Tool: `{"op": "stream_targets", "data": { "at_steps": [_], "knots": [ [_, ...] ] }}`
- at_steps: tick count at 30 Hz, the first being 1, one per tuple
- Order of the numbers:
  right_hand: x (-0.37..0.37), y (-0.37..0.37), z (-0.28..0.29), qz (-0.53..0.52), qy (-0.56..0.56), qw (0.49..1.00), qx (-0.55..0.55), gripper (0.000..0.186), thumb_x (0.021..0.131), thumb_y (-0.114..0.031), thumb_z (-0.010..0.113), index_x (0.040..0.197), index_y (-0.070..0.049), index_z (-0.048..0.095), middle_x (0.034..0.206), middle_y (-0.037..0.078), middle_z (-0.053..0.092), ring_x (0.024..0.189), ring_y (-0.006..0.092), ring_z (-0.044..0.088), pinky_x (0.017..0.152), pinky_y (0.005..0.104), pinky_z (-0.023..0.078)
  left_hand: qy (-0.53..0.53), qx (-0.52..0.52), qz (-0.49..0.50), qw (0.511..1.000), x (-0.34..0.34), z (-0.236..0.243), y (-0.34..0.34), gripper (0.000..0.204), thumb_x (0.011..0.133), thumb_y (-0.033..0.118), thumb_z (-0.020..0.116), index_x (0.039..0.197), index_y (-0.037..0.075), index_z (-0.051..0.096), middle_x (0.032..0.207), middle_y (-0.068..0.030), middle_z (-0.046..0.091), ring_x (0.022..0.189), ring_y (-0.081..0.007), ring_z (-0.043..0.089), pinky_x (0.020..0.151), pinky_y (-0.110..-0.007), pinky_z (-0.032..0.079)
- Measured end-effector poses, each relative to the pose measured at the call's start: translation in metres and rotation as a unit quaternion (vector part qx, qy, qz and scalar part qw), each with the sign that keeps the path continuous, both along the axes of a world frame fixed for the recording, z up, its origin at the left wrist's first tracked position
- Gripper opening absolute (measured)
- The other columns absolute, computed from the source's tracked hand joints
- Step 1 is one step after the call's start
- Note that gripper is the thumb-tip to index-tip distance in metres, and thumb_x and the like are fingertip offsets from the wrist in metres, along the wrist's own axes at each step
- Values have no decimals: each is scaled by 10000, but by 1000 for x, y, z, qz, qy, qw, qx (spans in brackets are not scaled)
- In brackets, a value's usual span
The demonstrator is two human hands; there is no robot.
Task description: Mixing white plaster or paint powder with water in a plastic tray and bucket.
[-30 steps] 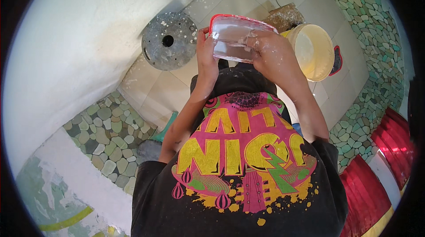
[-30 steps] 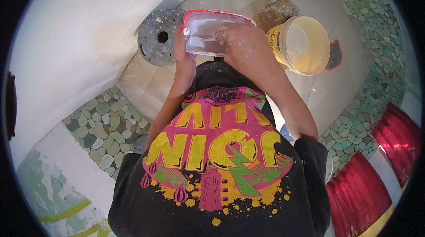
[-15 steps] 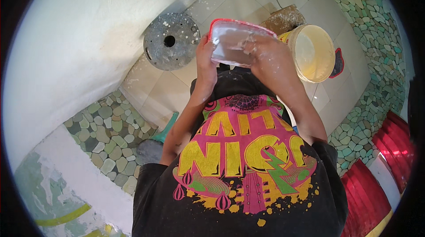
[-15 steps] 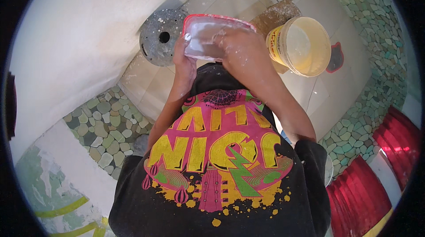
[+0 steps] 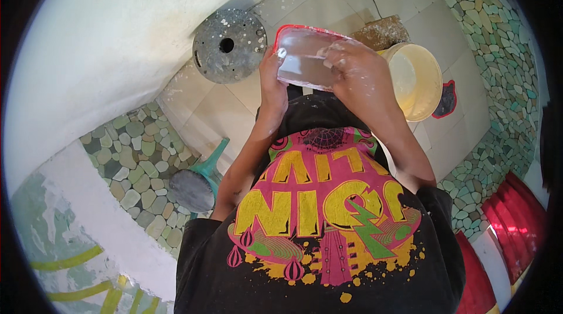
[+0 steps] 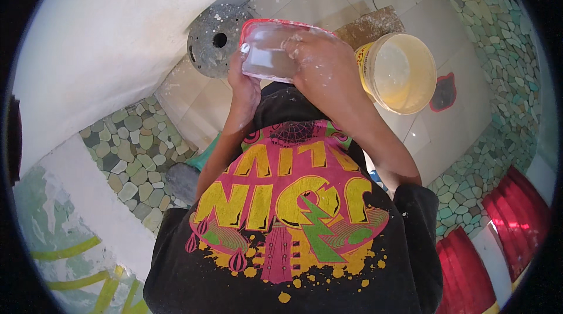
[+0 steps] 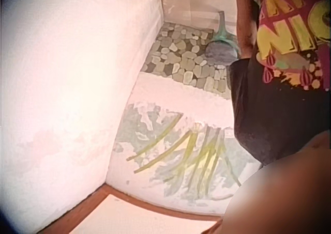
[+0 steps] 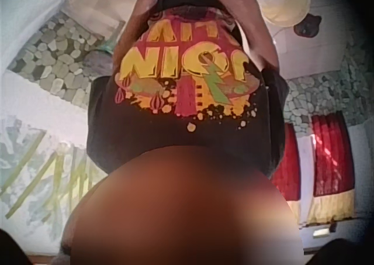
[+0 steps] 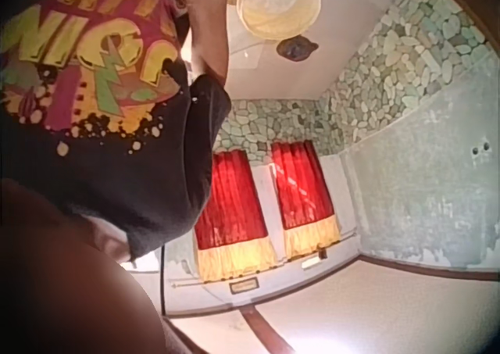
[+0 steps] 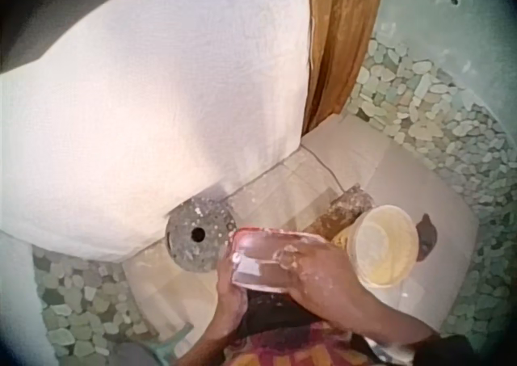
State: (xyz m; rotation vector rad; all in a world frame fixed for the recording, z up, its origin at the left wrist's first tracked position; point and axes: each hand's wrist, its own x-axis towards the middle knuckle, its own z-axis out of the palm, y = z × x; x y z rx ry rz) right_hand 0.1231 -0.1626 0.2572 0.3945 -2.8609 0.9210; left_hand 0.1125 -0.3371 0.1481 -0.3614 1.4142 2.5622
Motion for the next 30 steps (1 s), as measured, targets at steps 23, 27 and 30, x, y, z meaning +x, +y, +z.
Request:
{"op": "stream_targets", "data": {
  "at_steps": [23,27,30],
  "knots": [
    [-2,91,6,7,-8,1000,3,317,738,39,630,1027,-52,723,1017,151,708,976,356,669,839,427,545,11,-11,-13,1000,-3,12,92,404,979,330,503,1221,12,566,1064,-71,625,987,-146,600,880,-299,460],
    [7,94,3,24,5,1000,-3,334,722,64,621,1017,-53,726,1014,148,708,975,352,673,861,422,546,13,8,-16,1000,-4,12,94,407,980,334,492,1217,11,562,1071,-75,624,1002,-149,602,895,-302,460],
    [1,99,4,9,20,1000,8,355,708,76,617,1016,-61,730,1019,143,710,976,347,677,859,422,549,9,15,-22,1000,-4,11,94,399,983,335,479,1205,14,563,1081,-75,627,1019,-154,603,904,-302,460]
  ]
}}
